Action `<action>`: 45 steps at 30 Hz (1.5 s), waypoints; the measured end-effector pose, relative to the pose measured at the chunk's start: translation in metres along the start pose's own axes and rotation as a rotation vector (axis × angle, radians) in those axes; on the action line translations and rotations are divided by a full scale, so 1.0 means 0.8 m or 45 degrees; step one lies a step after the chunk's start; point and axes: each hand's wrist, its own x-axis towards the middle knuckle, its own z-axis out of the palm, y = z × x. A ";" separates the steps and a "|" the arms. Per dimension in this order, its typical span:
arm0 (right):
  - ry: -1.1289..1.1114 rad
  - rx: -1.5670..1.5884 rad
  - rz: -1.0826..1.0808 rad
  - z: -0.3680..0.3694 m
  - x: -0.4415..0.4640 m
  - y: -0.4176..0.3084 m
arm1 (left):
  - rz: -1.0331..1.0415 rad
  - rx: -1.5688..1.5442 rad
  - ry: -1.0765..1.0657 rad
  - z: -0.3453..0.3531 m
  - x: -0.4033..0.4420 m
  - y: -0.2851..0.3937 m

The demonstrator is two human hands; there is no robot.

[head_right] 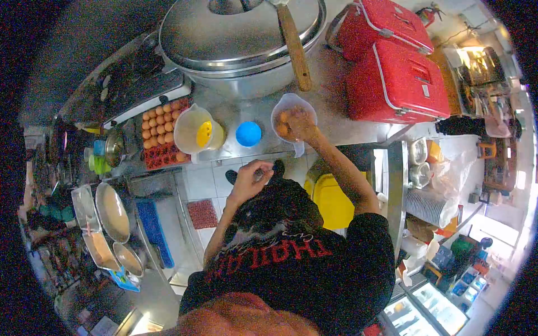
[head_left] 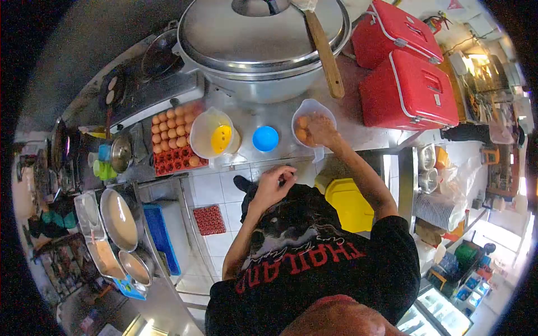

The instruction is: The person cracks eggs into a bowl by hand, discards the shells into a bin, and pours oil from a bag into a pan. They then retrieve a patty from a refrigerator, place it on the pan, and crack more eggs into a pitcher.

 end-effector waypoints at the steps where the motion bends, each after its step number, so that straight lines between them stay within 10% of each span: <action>1: 0.002 0.034 -0.010 -0.005 -0.007 -0.001 | 0.027 0.006 -0.004 0.004 0.003 0.000; 23: 0.231 0.049 -0.107 0.041 0.022 0.020 | -0.153 -0.243 -0.251 -0.006 0.022 -0.009; 35: -0.218 -0.163 0.013 0.020 0.025 0.012 | -0.098 -0.335 -0.241 -0.023 0.029 -0.030; 38: 0.195 -0.180 0.063 0.068 0.025 0.036 | -0.069 -0.399 -0.209 -0.017 0.035 -0.036; 41: 0.003 0.034 0.161 0.046 0.031 0.011 | -0.149 -0.444 -0.170 -0.018 0.044 -0.039; 45: 0.342 -0.225 -0.266 0.007 -0.013 0.000 | -0.244 -0.447 -0.137 -0.021 0.060 -0.034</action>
